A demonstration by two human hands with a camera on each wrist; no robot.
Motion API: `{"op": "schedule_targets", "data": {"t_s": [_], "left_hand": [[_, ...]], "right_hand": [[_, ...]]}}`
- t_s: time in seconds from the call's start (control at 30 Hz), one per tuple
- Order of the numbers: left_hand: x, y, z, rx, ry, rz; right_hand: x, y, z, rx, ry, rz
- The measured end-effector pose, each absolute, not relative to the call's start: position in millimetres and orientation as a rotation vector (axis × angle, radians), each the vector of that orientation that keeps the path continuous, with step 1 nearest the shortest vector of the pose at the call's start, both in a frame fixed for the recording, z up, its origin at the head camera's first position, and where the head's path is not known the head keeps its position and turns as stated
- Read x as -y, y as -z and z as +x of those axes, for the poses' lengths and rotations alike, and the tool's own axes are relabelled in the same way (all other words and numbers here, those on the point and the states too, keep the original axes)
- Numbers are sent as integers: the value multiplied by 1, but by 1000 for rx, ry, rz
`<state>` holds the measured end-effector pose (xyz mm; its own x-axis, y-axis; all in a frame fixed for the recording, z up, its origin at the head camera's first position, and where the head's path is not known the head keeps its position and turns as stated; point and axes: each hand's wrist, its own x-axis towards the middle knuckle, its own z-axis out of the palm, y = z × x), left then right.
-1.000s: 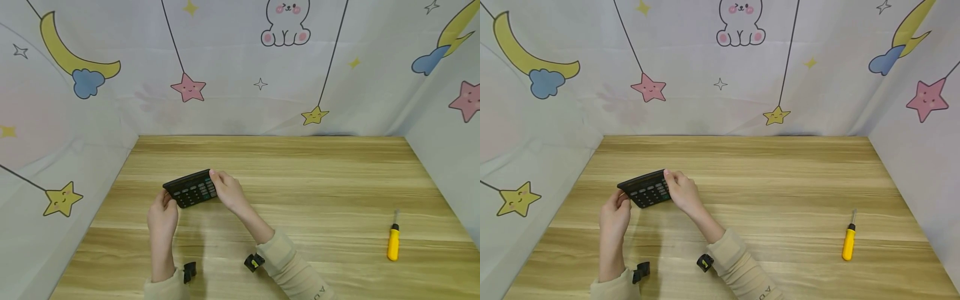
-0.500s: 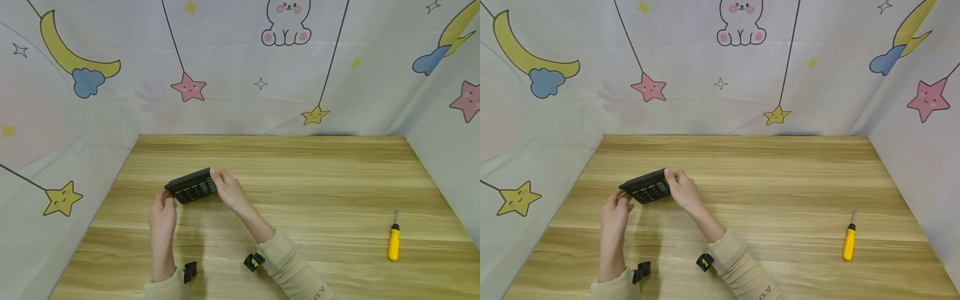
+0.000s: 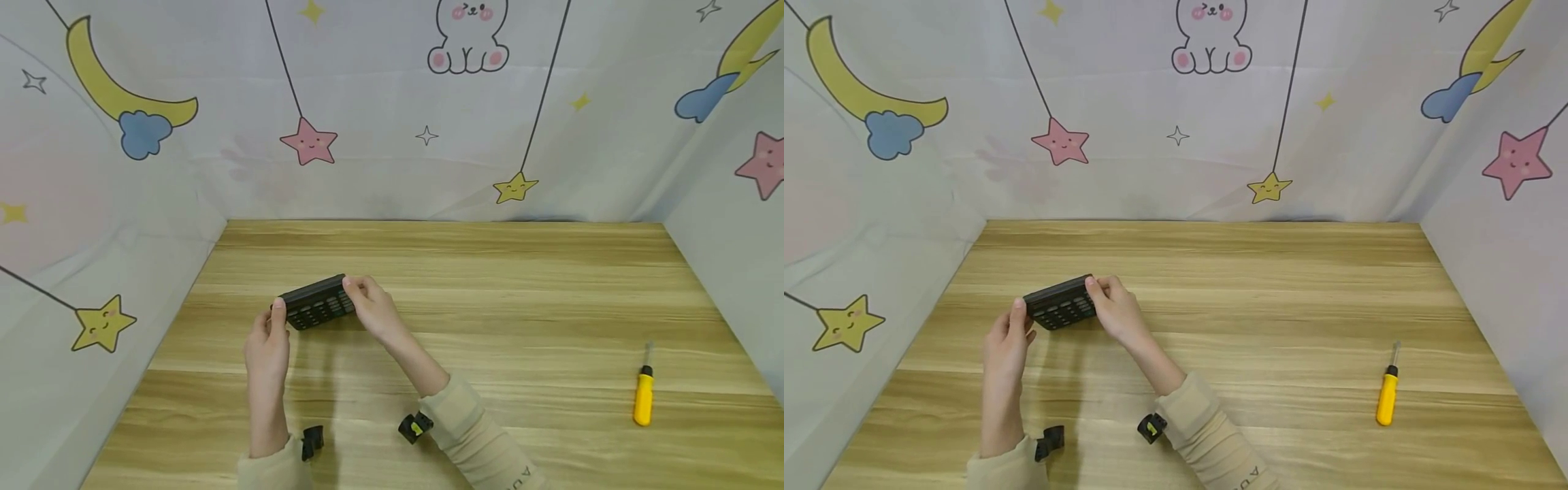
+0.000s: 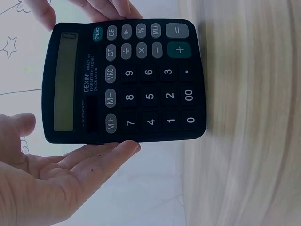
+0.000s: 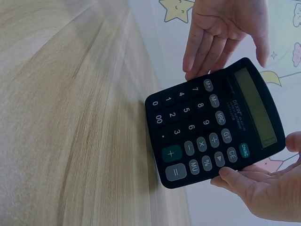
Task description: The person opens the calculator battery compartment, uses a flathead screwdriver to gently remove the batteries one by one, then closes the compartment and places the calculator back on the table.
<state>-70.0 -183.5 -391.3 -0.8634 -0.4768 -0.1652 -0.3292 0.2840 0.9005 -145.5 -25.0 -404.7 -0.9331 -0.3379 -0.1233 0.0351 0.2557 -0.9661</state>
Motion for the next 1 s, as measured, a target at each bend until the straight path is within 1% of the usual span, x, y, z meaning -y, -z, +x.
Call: {"op": "schedule_targets", "data": {"t_s": [0.43,1.0], "left_hand": [[183,392,-71,2289,1738,692],[186,390,-69,2385,1671,773]], "right_hand": [[23,406,-144,-2181,1763,-257],[26,406,-142,-2183,1736,-290]]}}
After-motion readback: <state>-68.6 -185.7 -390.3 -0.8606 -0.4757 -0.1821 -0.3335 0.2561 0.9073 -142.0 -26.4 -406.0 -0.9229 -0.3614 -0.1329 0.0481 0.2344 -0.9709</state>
